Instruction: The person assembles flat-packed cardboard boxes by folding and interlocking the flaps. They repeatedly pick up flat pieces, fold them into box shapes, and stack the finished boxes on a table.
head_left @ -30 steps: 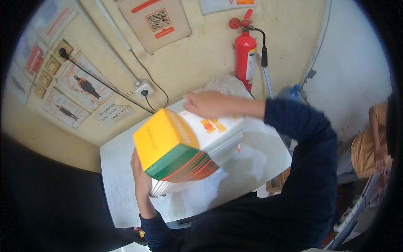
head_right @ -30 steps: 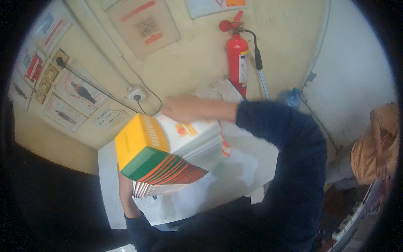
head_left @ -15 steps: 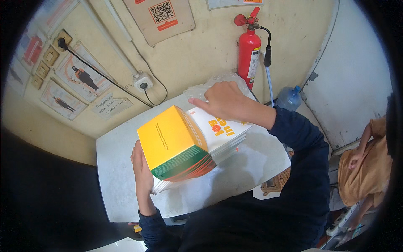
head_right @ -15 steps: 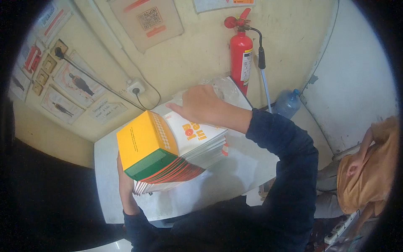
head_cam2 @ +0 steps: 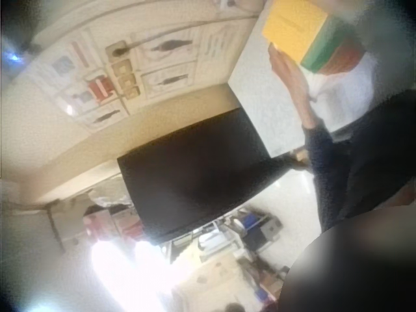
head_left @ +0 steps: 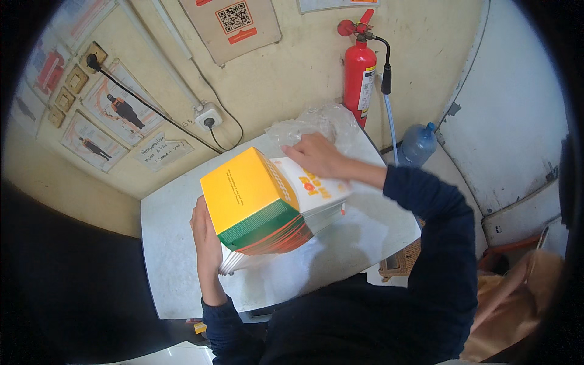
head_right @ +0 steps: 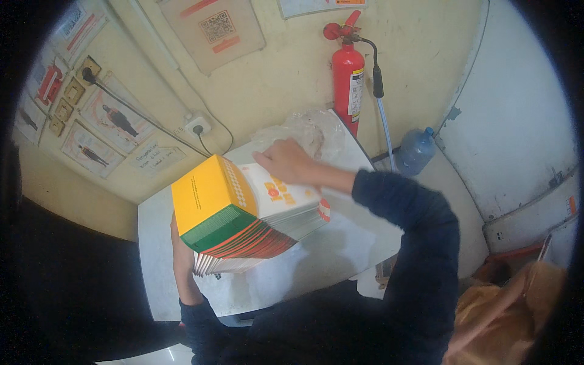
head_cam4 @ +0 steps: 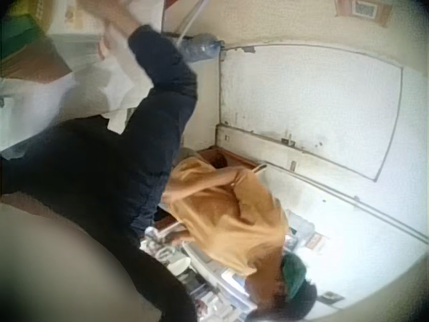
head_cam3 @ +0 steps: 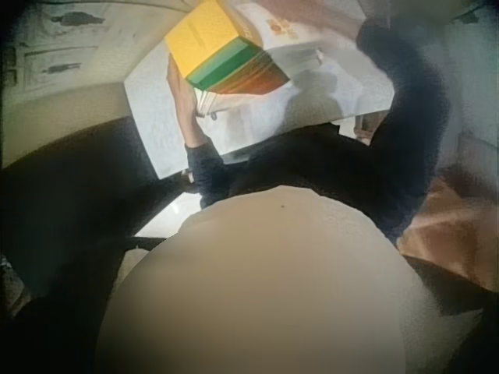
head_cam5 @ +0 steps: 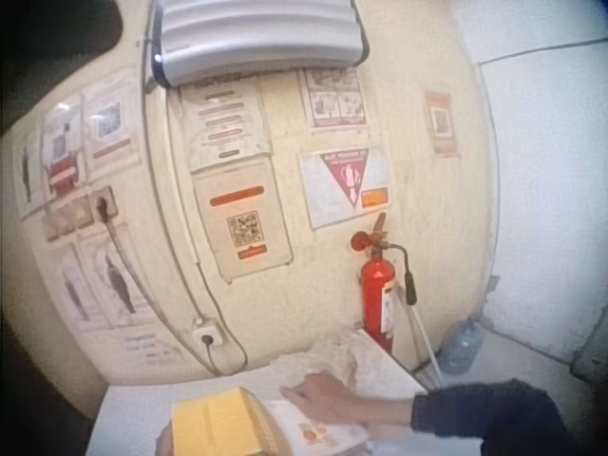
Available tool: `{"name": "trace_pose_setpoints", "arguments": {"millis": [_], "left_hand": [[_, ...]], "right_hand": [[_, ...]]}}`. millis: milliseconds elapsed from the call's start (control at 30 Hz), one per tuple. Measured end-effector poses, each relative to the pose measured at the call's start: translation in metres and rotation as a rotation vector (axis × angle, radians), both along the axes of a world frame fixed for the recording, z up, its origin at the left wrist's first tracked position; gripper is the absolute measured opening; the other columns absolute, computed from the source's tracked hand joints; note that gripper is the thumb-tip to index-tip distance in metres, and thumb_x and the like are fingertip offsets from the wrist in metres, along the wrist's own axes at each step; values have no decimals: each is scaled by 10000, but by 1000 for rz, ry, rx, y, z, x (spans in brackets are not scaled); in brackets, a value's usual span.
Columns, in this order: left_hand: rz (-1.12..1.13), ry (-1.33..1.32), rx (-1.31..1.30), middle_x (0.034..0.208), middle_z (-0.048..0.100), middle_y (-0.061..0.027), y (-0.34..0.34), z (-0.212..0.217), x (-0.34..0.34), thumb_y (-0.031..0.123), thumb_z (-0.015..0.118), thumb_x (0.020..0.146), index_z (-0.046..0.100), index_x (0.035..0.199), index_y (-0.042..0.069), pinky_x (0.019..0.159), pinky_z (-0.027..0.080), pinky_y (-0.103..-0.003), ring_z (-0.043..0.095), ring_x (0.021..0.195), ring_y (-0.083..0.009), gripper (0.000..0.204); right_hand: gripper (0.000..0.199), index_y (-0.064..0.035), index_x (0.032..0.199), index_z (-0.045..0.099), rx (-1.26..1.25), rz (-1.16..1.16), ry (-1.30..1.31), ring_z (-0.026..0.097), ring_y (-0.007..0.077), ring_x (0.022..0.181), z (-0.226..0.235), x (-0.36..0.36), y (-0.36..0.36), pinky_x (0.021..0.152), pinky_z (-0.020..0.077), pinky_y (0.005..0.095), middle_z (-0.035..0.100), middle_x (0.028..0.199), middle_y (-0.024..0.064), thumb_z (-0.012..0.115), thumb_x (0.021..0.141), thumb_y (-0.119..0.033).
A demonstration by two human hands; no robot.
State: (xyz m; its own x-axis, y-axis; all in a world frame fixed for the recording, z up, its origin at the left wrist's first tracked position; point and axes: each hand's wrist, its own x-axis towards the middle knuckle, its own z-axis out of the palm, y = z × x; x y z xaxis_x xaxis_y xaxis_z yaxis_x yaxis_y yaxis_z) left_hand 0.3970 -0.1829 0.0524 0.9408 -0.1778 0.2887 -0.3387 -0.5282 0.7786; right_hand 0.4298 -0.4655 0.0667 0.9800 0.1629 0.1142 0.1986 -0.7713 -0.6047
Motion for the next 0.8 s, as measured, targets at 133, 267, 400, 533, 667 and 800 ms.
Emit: {"name": "trace_pose_setpoints", "arguments": {"millis": [133, 267, 400, 533, 667, 800], "left_hand": [[-71, 70, -135, 1073, 540, -157, 2, -10, 1, 323, 340, 959, 488, 1144, 1, 910, 353, -370, 488, 986, -259, 400], [-64, 58, -280, 1110, 527, -126, 2, -33, 4, 304, 363, 957, 470, 1163, -17, 911, 364, -339, 487, 1009, -218, 396], [-39, -103, -256, 1111, 500, -109, -9, -61, 9, 311, 372, 955, 457, 1170, -13, 903, 363, -312, 477, 1015, -189, 397], [-13, 126, -502, 1089, 494, -105, -20, -68, 8, 328, 371, 954, 470, 1146, -11, 887, 367, -301, 478, 996, -169, 403], [-41, 51, -509, 1072, 497, -105, -21, -54, 3, 341, 343, 957, 488, 1115, -11, 876, 368, -307, 474, 987, -166, 412], [-44, -14, -342, 1067, 504, -117, -17, -41, 2, 332, 334, 952, 491, 1120, -17, 894, 358, -321, 473, 998, -188, 418]], "right_hand": [[246, -65, 998, 580, 273, -175, -588, 547, 301, 946, -45, -14, 15, 842, 382, 424, 609, 754, 111, 494, 880, -263], [251, -52, 960, 597, 411, -80, -615, 566, 284, 862, -64, -8, 15, 790, 402, 395, 604, 733, 109, 477, 900, -263], [334, -9, 856, 614, 683, -46, 53, 576, 250, 704, -81, -5, 19, 694, 432, 339, 607, 707, 119, 432, 934, -277], [381, 4, 804, 603, 788, -115, 40, 547, 248, 633, -92, -5, 29, 631, 425, 327, 595, 696, 144, 416, 941, -298], [379, 7, 760, 604, 547, -96, -93, 539, 306, 640, -72, -5, 16, 622, 424, 379, 574, 686, 166, 440, 928, -291], [305, 39, 797, 598, 69, 1, -266, 553, 340, 707, -33, -9, -6, 654, 440, 413, 565, 745, 177, 461, 921, -203]]}}
